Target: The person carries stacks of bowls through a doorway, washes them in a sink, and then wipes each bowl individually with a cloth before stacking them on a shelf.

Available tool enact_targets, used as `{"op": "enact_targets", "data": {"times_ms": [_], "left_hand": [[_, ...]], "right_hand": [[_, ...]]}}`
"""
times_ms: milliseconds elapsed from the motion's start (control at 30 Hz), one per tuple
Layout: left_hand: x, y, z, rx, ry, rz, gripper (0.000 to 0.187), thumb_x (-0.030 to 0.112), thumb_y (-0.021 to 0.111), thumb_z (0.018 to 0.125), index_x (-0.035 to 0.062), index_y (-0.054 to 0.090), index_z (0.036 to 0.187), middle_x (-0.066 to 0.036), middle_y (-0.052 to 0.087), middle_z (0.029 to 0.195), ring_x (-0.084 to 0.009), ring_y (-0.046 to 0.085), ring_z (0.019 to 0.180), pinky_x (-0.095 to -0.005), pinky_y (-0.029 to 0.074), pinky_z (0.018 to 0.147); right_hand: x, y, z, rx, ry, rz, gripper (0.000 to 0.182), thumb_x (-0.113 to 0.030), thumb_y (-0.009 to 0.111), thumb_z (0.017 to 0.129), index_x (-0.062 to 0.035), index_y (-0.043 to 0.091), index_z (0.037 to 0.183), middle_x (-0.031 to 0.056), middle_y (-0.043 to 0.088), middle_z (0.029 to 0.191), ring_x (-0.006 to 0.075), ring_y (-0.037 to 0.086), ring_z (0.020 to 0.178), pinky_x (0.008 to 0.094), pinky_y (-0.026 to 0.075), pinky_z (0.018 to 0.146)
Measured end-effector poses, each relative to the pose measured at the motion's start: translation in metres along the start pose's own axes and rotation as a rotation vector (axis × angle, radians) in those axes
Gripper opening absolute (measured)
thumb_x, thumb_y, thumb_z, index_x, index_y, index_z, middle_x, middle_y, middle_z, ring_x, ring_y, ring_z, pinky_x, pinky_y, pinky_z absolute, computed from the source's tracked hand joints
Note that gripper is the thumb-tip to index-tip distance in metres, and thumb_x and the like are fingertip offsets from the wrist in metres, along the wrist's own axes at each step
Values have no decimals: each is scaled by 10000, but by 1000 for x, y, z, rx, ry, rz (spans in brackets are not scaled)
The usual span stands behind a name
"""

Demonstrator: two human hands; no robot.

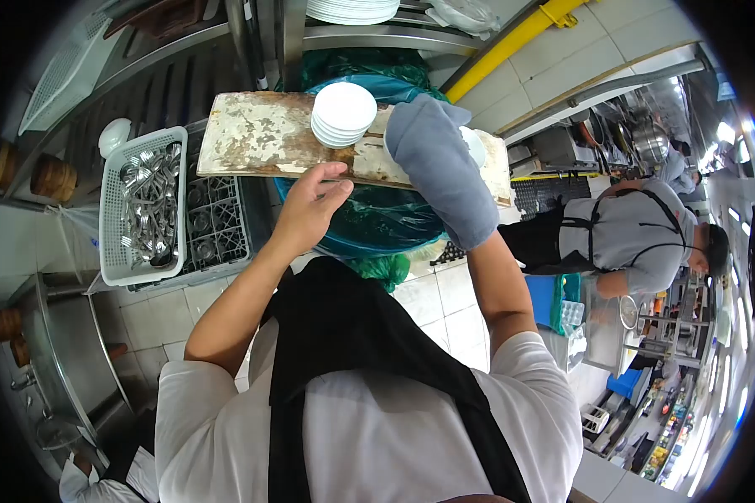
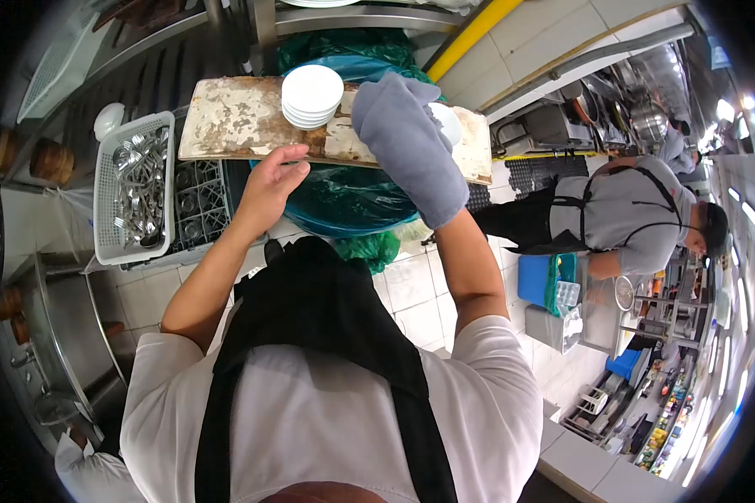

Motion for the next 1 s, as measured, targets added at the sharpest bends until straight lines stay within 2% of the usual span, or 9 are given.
{"op": "enact_targets", "data": {"times_ms": [133,200,333,433,567,833,900,933,1000], "left_hand": [[31,-2,8,84,131,382,439,235,659,914,24,548,1282,-115,592,1283,-249,583,1145,-339,452,967],[64,0,13,201,554,776,406,157,651,870,8,568,1239,-159,595,1258,-316,576,1148,-392,448,989],[76,6,53,146,848,1137,303,50,592,786,1,637,1082,-197,641,1124,-374,587,1091,-453,452,971],[62,11,91,-182,536,1439,252,67,591,759,-21,682,976,-206,680,983,-372,631,979,-441,459,956],[62,14,105,-331,484,1485,191,52,553,771,-12,693,884,-218,687,907,-389,649,923,-463,501,875],[67,15,117,-477,625,1426,107,49,568,759,-19,634,809,-233,655,839,-432,629,822,-496,514,774],[66,14,120,-489,508,1459,101,47,582,759,-23,621,821,-232,657,842,-434,629,827,-500,511,769],[66,14,121,-491,509,1460,101,47,582,759,-23,621,821,-232,657,842,-434,629,827,-500,511,769],[64,17,120,-533,535,1459,114,61,591,766,-20,617,843,-238,655,847,-435,627,839,-502,509,773]], "right_hand": [[31,-7,-12,79,549,929,88,45,580,714,-36,614,722,61,625,739,169,578,699,296,420,654],[47,-8,-26,463,910,1591,85,41,569,725,-35,606,719,55,626,745,160,573,698,292,419,658],[51,-96,-51,631,808,1190,171,-154,516,911,-13,583,982,68,643,810,136,601,755,262,465,668],[80,-84,-99,996,776,2097,347,-340,461,1029,-26,544,1151,92,642,949,186,629,783,321,554,759],[53,-115,-130,833,950,1442,240,-223,558,952,-28,569,1092,81,615,999,190,605,828,299,524,768],[-20,-45,-132,140,908,1436,224,-15,660,799,-69,582,1001,39,593,1007,145,579,920,256,477,809],[-45,-38,-119,-101,478,944,198,-23,657,809,-73,595,991,25,606,1007,139,593,909,258,485,792],[-35,-64,-118,227,864,1700,185,-44,674,809,-67,603,979,27,620,989,134,605,892,265,493,787],[-32,-67,-118,203,770,1459,206,-53,689,790,-71,607,978,29,622,988,139,607,885,267,494,788]]}}
Point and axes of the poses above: each hand's wrist, its own z-axis towards the middle knuckle, its own y-axis out of the palm, x = y × z, the point moved 7 cm from there along z, towards the middle knuckle
